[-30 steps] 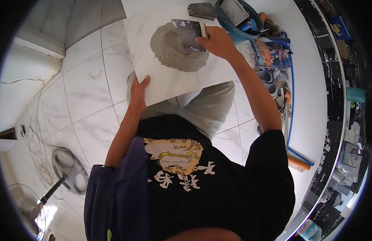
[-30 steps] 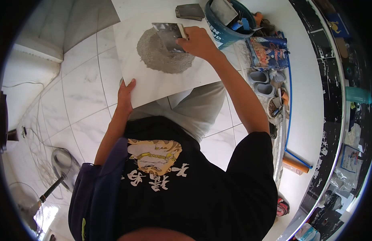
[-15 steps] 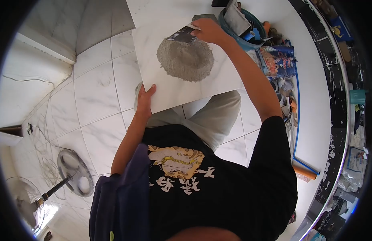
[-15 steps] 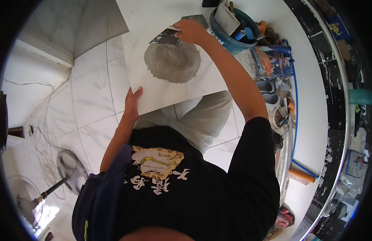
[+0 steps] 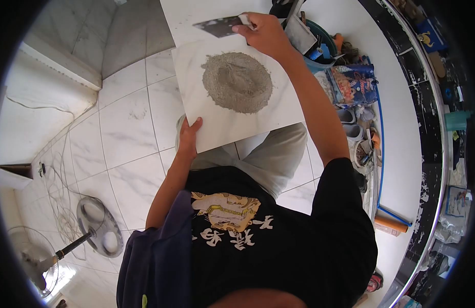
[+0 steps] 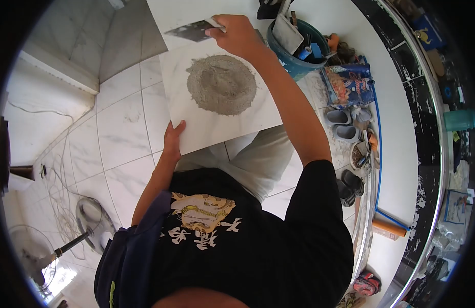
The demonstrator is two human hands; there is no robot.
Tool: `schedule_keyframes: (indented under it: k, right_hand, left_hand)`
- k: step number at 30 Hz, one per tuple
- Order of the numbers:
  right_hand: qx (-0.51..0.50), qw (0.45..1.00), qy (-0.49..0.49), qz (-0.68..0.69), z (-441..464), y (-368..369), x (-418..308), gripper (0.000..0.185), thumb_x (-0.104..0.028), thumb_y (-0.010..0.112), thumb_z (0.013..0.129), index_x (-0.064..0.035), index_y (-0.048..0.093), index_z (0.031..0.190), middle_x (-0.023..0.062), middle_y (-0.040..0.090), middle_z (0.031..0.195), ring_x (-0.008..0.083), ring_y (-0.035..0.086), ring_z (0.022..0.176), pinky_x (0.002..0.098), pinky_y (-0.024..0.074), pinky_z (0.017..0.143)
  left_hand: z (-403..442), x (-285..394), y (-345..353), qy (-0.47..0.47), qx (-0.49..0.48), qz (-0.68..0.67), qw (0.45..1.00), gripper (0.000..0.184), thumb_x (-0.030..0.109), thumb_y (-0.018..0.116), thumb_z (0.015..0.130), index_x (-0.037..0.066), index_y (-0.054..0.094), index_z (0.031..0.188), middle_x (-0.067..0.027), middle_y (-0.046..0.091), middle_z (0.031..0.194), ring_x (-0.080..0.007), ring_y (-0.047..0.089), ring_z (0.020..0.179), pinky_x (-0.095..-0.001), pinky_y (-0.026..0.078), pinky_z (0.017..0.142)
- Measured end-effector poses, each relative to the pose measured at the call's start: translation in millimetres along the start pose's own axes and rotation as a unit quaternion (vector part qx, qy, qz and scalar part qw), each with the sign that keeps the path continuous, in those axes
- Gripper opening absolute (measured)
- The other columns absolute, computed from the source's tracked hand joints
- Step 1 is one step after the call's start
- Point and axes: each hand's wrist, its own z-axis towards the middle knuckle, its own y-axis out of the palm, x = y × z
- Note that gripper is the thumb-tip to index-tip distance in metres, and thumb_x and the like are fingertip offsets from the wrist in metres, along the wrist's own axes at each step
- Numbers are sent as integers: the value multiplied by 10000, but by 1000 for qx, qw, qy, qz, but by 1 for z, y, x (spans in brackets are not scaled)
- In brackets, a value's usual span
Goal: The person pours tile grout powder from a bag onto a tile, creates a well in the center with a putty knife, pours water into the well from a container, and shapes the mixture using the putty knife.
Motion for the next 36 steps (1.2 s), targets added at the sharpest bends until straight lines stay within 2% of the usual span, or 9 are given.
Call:
schedule_keyframes:
  k: [2,5,8,9,13,18,27,34,36]
  right_hand:
    - [180,980,18,81,-20,-1,-4,238,-182,759,874,-11,690,1025,124,676,758,187,617,691,360,492,675]
    - [40,990,-13,-132,-61,14,47,260,-210,760,878,-10,670,1018,115,680,781,173,604,707,366,482,662]
    - [141,960,236,45,-121,-29,88,276,-170,723,883,14,631,1068,61,643,824,141,590,723,337,480,632]
    - [122,935,332,34,-146,-50,90,359,-182,744,845,39,598,1087,148,667,897,202,638,744,358,506,660]
    - [165,837,503,138,-254,-44,89,735,-156,821,722,71,475,1329,170,679,1033,237,683,879,357,558,789]
    - [177,826,530,-69,-272,-23,64,882,-341,836,677,88,459,1350,292,645,1126,438,665,988,443,526,920]
    - [128,814,557,-103,-268,-14,60,901,-401,813,767,61,389,1413,322,551,1223,473,606,1097,502,506,944]
    - [184,767,606,-101,-346,-78,-38,590,-379,667,929,-17,486,1358,275,598,1185,464,610,1091,531,502,928]
    - [112,713,691,-39,-381,-91,-99,562,-397,656,929,-29,530,1334,263,587,1231,440,595,1144,526,482,970]
  left_hand:
    - [-2,4,3,-5,-7,-5,1000,498,161,587,983,5,426,1428,-142,600,1300,-267,620,1147,-397,522,981]
    - [-3,1,1,-17,-11,-9,1000,496,170,597,979,4,439,1419,-136,605,1292,-253,622,1133,-386,519,976]
    - [3,5,3,-5,-25,-9,1000,498,175,608,976,2,446,1414,-133,608,1288,-243,621,1131,-376,511,980]
    - [-3,4,3,2,-26,-10,1000,499,174,611,977,2,444,1414,-134,607,1288,-243,619,1137,-375,508,984]
    - [-3,8,10,1,2,6,1000,493,160,603,985,1,435,1421,-133,600,1302,-242,612,1154,-369,501,995]
    - [1,1,2,-15,25,27,999,490,119,581,998,1,410,1442,-135,578,1344,-254,597,1190,-374,496,1010]
    - [-4,15,12,-91,57,64,992,577,119,589,996,39,330,1506,-158,508,1422,-285,555,1251,-413,474,1058]
    - [0,35,10,-135,-52,163,976,678,256,625,993,26,270,1523,-152,506,1415,-299,560,1236,-457,452,1065]
    - [-1,57,16,-232,122,231,937,839,264,631,987,30,73,1567,-220,473,1435,-348,515,1295,-436,432,1086]
